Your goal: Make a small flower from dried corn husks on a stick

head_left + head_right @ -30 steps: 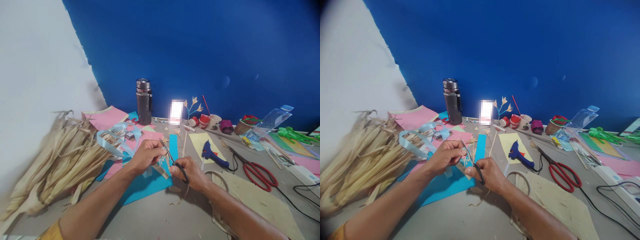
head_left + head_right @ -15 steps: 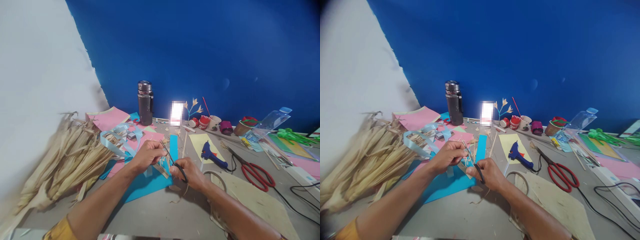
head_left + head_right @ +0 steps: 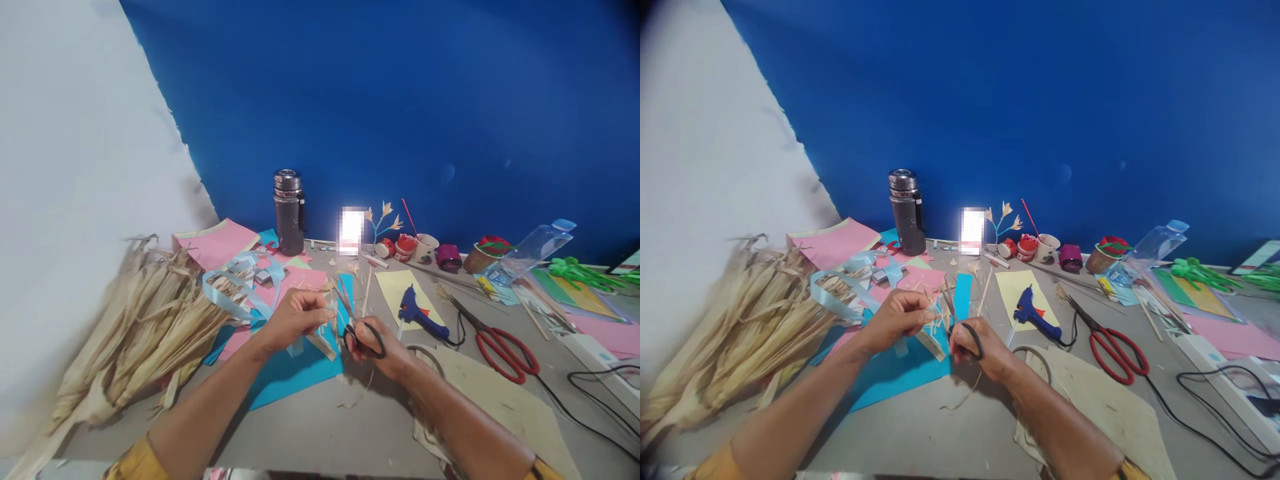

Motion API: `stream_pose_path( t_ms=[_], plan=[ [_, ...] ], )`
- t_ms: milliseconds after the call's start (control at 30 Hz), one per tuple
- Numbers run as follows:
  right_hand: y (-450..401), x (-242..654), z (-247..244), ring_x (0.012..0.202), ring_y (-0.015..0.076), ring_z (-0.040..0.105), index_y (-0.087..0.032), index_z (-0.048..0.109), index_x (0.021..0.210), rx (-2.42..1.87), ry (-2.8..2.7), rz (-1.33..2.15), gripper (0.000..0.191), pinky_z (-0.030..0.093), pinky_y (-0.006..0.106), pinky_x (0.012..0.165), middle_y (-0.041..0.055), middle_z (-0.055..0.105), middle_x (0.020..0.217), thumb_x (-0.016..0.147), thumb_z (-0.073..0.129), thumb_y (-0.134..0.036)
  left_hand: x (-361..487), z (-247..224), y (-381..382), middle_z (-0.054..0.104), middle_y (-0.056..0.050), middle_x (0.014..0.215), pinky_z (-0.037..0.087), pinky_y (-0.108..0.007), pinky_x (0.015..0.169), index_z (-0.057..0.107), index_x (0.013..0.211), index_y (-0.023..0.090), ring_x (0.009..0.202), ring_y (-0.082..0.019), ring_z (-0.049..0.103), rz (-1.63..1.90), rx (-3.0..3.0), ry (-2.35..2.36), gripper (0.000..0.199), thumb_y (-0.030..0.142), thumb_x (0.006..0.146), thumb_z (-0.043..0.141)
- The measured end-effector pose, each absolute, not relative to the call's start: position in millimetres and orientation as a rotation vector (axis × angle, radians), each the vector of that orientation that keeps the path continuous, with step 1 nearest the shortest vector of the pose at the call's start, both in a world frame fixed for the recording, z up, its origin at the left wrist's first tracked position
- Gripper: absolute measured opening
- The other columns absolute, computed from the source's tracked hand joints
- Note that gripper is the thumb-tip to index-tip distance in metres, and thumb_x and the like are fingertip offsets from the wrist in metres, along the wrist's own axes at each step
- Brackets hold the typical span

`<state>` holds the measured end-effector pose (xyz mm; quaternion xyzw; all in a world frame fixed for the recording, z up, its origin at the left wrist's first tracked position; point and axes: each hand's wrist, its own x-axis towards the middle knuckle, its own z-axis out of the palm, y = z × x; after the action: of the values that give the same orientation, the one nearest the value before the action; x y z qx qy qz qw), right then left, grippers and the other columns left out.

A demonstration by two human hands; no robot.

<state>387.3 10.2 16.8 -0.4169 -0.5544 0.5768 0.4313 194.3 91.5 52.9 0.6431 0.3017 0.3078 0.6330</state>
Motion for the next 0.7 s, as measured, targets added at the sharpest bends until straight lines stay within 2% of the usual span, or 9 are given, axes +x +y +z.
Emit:
stream_pose_path(
  t_ms=[167,367,567,700],
  plan=[
    [14.5,395.8,28.3,0.065,0.0147,0.054,-0.012,0.065,0.082,-1.047,-1.628,1.44,0.07,0.039,0.027,0.062,0.0067,0.063,0.074,0.078,0.049,-0.08,200.6,40.5,95.3,0.045,0.005,0.043,0.02,-0.02,0.041,0.055,0.06,0.015,0.039,-0.004,0.031,0.664,1.382,0.726,0.036,0.042,0.072,0.075],
    [18.1,402.7,15.4,0.061,0.0117,0.047,-0.011,0.067,0.09,-0.956,-1.395,1.522,0.069,0.036,0.025,0.058,0.0066,0.063,0.077,0.08,0.05,-0.077,201.0,41.1,95.8,0.047,0.004,0.046,0.016,-0.019,0.041,0.057,0.066,0.014,0.04,-0.004,0.029,0.669,1.243,0.724,0.035,0.045,0.076,0.07],
    [16.8,402.7,8.1,0.065,0.0128,0.049,-0.01,0.068,0.1,-0.756,-1.247,1.767,0.077,0.038,0.024,0.06,0.0091,0.064,0.082,0.075,0.053,-0.081,208.1,36.7,93.9,0.033,0.011,0.044,0.014,-0.018,0.041,0.045,0.07,0.019,0.038,-0.003,0.021,0.827,1.048,0.654,0.033,0.036,0.076,0.072],
    [12.0,396.4,14.4,0.066,0.0136,0.048,-0.01,0.07,0.102,-0.677,-1.277,1.811,0.081,0.038,0.025,0.061,0.0102,0.064,0.085,0.073,0.052,-0.083,213.2,32.9,87.8,0.027,0.014,0.044,0.011,-0.018,0.04,0.051,0.085,0.019,0.038,-0.003,0.014,0.703,0.981,0.597,0.032,0.039,0.075,0.074]
  ],
)
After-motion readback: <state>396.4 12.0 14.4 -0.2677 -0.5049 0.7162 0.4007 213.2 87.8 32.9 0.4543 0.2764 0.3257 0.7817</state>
